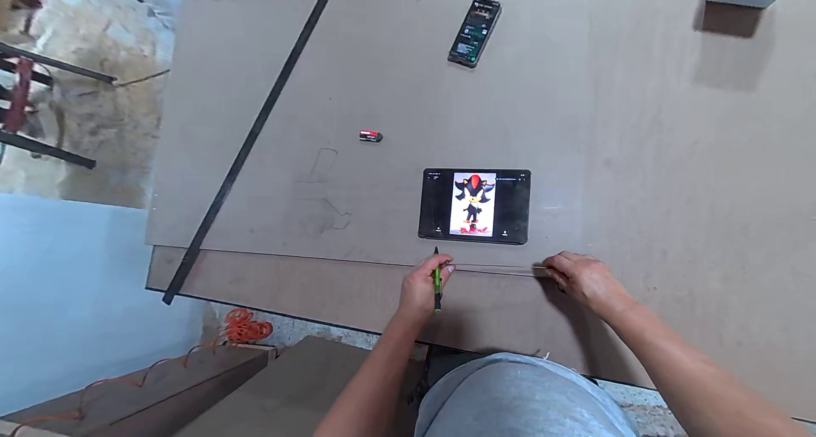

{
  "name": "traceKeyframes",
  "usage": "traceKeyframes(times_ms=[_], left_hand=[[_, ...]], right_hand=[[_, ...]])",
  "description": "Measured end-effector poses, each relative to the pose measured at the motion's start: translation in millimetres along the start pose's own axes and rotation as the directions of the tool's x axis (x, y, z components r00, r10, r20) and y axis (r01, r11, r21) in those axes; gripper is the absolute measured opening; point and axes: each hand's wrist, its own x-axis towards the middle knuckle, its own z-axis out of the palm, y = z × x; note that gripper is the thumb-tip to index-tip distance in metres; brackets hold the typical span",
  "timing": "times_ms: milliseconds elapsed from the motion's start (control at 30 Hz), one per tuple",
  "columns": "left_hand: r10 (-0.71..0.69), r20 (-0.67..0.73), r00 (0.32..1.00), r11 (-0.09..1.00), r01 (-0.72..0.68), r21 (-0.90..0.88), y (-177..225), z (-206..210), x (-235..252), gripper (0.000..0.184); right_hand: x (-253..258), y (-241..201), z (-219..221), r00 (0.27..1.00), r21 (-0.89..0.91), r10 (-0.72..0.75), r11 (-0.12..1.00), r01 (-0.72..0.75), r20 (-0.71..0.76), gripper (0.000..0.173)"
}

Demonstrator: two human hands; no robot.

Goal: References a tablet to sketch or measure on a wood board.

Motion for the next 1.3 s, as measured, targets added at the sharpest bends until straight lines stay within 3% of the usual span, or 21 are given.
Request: traceKeyframes(times_ms=[133, 300, 400, 533, 933, 1300], left_hand=[[-0.039, -0.14, 0.989, 0.999, 0.039, -0.005, -2.9, -1.7, 33.0, 0.035], [-0.247, -0.35, 0.904, 0.934, 0.318, 0.162, -52.2, -13.9, 68.8, 0.057], [-0.079, -0.406, 0.911, 0.916, 0.227, 0.331, -104.5, 0.0, 74.2, 0.055], [0.082, -0.482, 0.872, 0.898, 0.145, 0.415, -118.8, 9.8, 76.6, 0.054], [0.115, -0.496, 0.861, 0.888, 0.134, 0.439, -118.5, 8.0, 75.5, 0.052], [0.12, -0.501, 0.857, 0.883, 0.139, 0.448, -120.0, 9.0, 76.4, 0.05]], right_hand=[[20.0, 8.8, 1.1, 0.997, 0.019, 0.072, 0.997, -0.072, -0.003, 0.017], [42.9, 18.1, 1.9, 0.999, -0.007, 0.012, 1.0, -0.012, -0.033, 0.021], [53.9, 22.9, 0.2, 0.999, -0.032, -0.009, 0.999, 0.007, -0.045, 0.022], [61.3, 26.2, 0.8, 0.997, -0.063, -0.037, 0.997, 0.033, -0.065, 0.023], [71.1, 31.9, 1.6, 0.996, -0.039, -0.076, 0.996, 0.074, -0.05, 0.027], [75.8, 29.8, 2.8, 0.995, -0.075, -0.034, 0.997, 0.028, -0.091, 0.026]])
